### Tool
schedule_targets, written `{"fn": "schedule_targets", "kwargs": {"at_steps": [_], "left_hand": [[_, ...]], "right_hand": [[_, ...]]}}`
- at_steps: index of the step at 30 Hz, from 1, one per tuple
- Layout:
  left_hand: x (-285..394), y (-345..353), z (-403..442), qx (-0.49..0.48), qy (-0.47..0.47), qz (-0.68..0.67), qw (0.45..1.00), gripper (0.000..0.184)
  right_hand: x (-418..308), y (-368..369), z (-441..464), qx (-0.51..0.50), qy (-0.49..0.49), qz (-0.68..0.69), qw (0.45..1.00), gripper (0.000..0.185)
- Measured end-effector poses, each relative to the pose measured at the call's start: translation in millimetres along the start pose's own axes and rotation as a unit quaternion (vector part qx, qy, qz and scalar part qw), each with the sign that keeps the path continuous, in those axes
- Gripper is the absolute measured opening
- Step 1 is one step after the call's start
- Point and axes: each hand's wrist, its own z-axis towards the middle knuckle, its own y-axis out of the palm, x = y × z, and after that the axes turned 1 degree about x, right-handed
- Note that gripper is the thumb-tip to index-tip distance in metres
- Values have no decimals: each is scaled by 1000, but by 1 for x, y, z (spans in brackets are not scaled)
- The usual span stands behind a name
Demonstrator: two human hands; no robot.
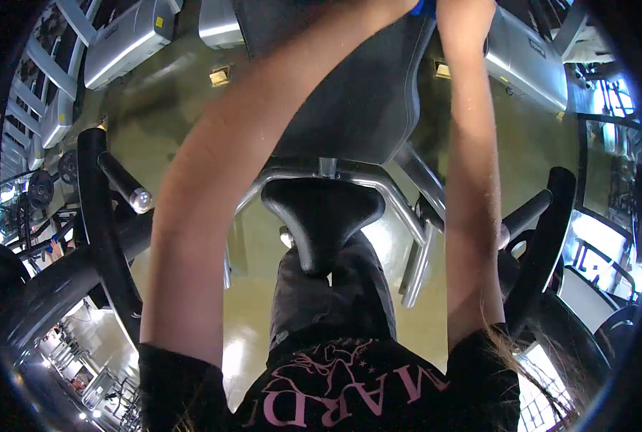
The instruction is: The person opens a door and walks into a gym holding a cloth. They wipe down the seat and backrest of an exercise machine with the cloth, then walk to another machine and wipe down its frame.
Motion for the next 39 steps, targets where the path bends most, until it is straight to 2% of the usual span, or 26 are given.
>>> {"fn": "schedule_targets", "kwargs": {"at_steps": [2,3,4,6,8,10,12,15,19,23,26,27,30,31,34,37,39], "left_hand": [[8,5,-18,-19,-33,-40,998,26],[12,4,-30,-62,-22,-40,997,25],[9,13,-46,-77,-6,-54,996,25],[26,20,-75,-100,-12,-47,994,22],[40,24,-108,-168,-15,-37,985,24],[51,26,-133,-200,4,-26,979,25],[61,31,-155,-196,-46,-77,976,25],[71,40,-176,-202,-63,-58,976,25],[84,46,-196,-219,-103,-81,967,27],[91,56,-221,-214,-93,-111,966,27],[96,60,-240,-262,-70,-121,955,37],[95,57,-244,-299,-40,-99,948,44],[104,54,-257,-392,-52,-84,915,46],[104,58,-269,-399,-32,-96,911,42],[110,56,-297,-465,52,6,884,40],[112,57,-320,-466,-45,-107,877,38],[113,57,-332,-475,-11,-76,877,37]], "right_hand": [[10,-2,-23,-37,76,-49,995,21],[15,-3,-39,-29,101,-13,994,22],[18,-4,-58,-12,87,-11,996,24],[24,-11,-93,-41,148,17,988,27],[43,-13,-138,-51,145,-5,988,33],[44,-23,-168,-82,203,5,976,34],[50,-30,-187,-89,219,56,970,33],[60,-38,-205,-122,266,2,956,29],[66,-48,-225,-118,304,9,945,22],[72,-54,-254,-89,354,57,929,26],[79,-48,-287,15,340,168,925,29],[71,-51,-290,10,372,162,914,33],[72,-48,-318,41,400,142,905,34],[72,-53,-326,7,410,105,906,29],[73,-51,-352,4,438,58,897,23],[65,-42,-368,51,467,61,881,20],[65,-40,-379,71,528,36,845,19]]}}
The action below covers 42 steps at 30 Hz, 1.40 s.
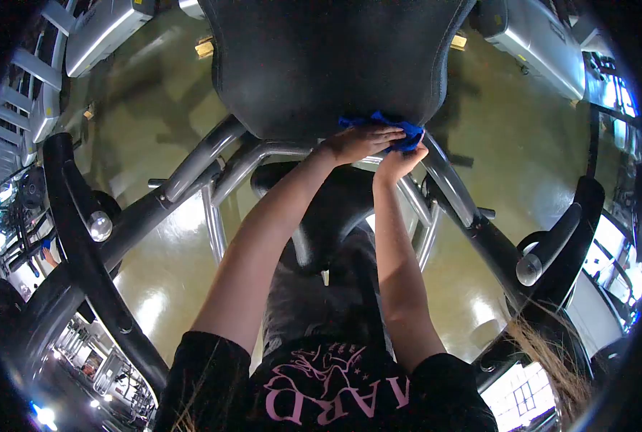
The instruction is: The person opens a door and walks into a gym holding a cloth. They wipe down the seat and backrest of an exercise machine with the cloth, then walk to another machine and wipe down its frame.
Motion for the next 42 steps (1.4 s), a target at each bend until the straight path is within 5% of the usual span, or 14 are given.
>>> {"fn": "schedule_targets", "kwargs": {"at_steps": [3,9,13,16,19,22,25,28,30,33,37,42], "left_hand": [[0,11,-9,-1,-20,-69,997,37],[-3,25,-22,-31,-31,-110,993,37],[-9,43,-39,12,-75,-253,965,36],[-9,-19,-47,-105,-255,-354,894,33],[-29,33,-83,-144,-88,-120,978,31],[-33,12,-108,-145,-175,-201,953,30],[-39,18,-135,-75,-310,-375,871,30],[-40,-8,-157,-51,-253,-240,936,25],[-41,-6,-174,-37,-291,-253,922,25],[-45,16,-201,33,-343,-345,873,25],[-34,-8,-215,67,-263,-143,952,26],[26,-46,-223,287,-492,-74,818,28]], "right_hand": [[18,6,-3,55,8,-38,998,20],[13,25,-10,171,239,37,955,26],[27,35,-16,80,353,164,918,25],[67,53,-30,-24,399,227,888,27],[120,69,-45,-152,383,223,884,30],[138,82,-60,-227,373,213,874,34],[89,106,-85,-139,476,304,813,28],[53,119,-109,-190,482,336,786,27],[16,123,-122,-216,492,326,778,25],[69,136,-139,-280,495,304,764,23],[77,134,-155,-268,583,279,714,24],[16,94,-181,-372,523,187,744,29]]}}
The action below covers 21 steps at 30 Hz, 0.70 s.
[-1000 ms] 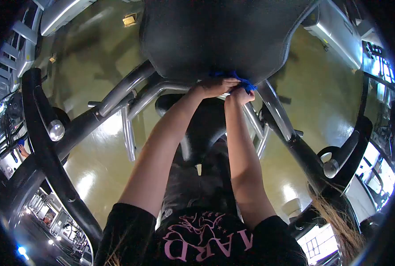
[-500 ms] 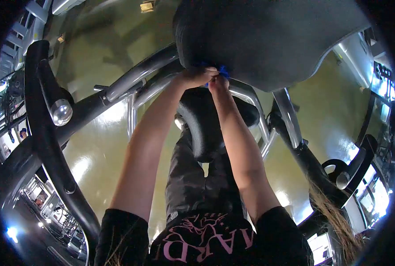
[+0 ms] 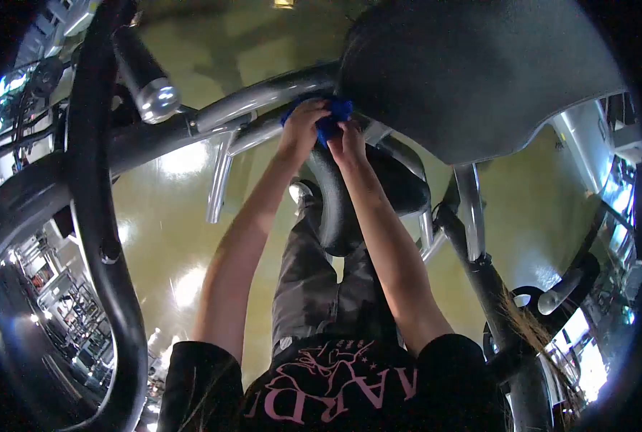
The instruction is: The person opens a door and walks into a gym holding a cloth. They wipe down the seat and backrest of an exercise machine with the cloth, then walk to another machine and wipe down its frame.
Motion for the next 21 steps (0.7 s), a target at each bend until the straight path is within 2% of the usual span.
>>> {"fn": "schedule_targets", "kwargs": {"at_steps": [1,5,9,10,12,13,15,17,19,21], "left_hand": [[13,-12,-10,53,-43,-22,997,29],[70,-76,-53,64,-164,-83,981,37],[130,-154,-68,76,-196,-89,974,34],[138,-169,-70,90,-211,-104,968,33],[150,-200,-72,105,-254,-119,954,29],[156,-214,-71,140,-240,-114,954,29],[159,-239,-61,203,-210,-106,950,29],[145,-254,-42,283,-95,-90,950,27],[130,-265,-11,366,-57,-11,929,22],[100,-255,12,434,-46,-41,899,23]], "right_hand": [[-5,11,-25,-1,1,-30,1000,28],[-21,38,-117,-22,-8,-137,990,29],[-22,60,-166,-124,-55,-212,968,27],[-25,74,-175,-141,-109,-267,947,26],[-34,108,-200,-167,-214,-369,889,25],[-38,126,-216,-175,-263,-416,853,24],[-54,177,-243,-248,-398,-474,745,22],[-52,216,-240,-290,-548,-440,649,24],[-51,254,-240,-246,-594,-503,577,24],[-33,279,-206,-239,-706,-476,468,28]]}}
